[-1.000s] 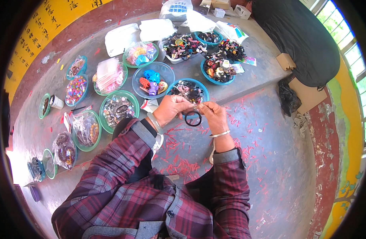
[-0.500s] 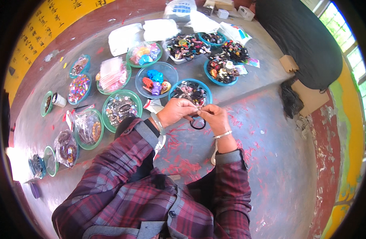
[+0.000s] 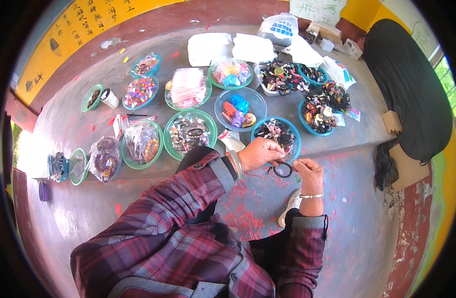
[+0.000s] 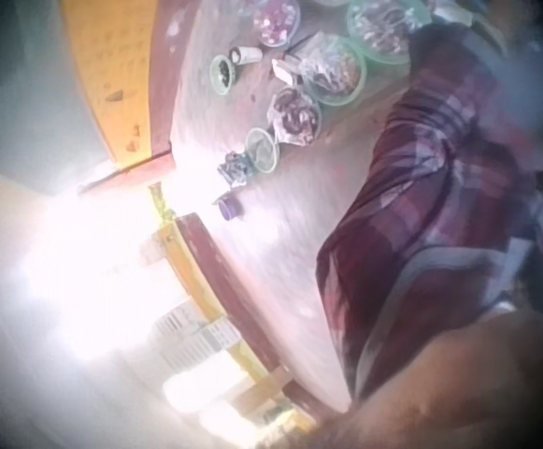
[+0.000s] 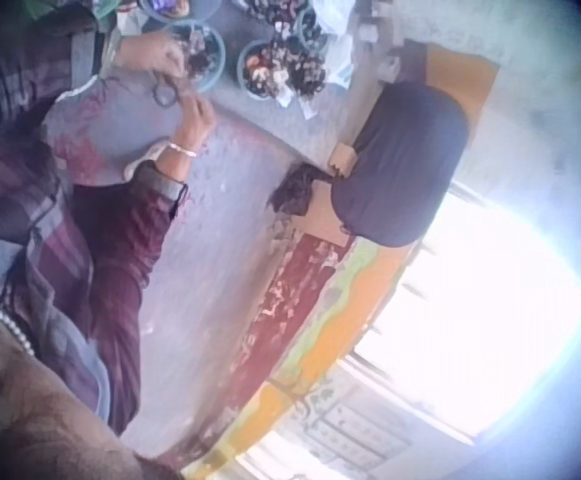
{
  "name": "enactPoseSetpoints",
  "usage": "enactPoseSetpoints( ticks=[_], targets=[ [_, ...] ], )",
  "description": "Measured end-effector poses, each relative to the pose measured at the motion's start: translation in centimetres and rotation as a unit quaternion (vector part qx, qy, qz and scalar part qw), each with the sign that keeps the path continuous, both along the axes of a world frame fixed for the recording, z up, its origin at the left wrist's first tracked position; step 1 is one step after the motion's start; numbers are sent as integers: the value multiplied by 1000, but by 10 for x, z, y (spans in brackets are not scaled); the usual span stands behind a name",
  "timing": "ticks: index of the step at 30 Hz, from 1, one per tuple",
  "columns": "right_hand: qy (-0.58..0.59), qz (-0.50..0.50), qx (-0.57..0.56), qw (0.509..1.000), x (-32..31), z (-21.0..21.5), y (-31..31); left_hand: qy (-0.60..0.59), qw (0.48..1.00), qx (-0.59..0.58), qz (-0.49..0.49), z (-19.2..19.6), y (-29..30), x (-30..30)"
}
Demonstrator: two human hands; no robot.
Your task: The person sits on the ground surrounded by bowls of hair accessories and plastic bags. They pick up hair clips and hair ties, place them into small plastic bags, and seal the bags. The person handles the items one by one, organizing them into packaging.
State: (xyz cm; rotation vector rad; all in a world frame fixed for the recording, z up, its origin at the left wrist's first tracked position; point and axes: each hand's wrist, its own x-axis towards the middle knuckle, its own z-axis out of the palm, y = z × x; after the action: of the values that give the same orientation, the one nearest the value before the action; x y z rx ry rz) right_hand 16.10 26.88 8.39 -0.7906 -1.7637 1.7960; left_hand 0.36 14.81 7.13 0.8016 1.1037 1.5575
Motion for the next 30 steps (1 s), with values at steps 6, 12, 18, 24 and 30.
enactPoseSetpoints(
  ticks=[6,12,18,24,30],
  targets=[
    [110,-31,-92,989,13,2,-1,-99,993,-20,54,25,-33,-13],
    [68,-49,-144,986,26,6,0,-140,968,57,199,44,-89,-61],
    [14,-39,-116,992,19,0,-3,-137,917,63,369,-5,-157,-115],
    [-22,-32,-119,992,18,-3,-4,-147,872,-3,468,-72,-200,-154],
    [-49,-20,-117,992,13,-10,-2,-111,815,-127,554,-123,-210,-177]
  ],
)
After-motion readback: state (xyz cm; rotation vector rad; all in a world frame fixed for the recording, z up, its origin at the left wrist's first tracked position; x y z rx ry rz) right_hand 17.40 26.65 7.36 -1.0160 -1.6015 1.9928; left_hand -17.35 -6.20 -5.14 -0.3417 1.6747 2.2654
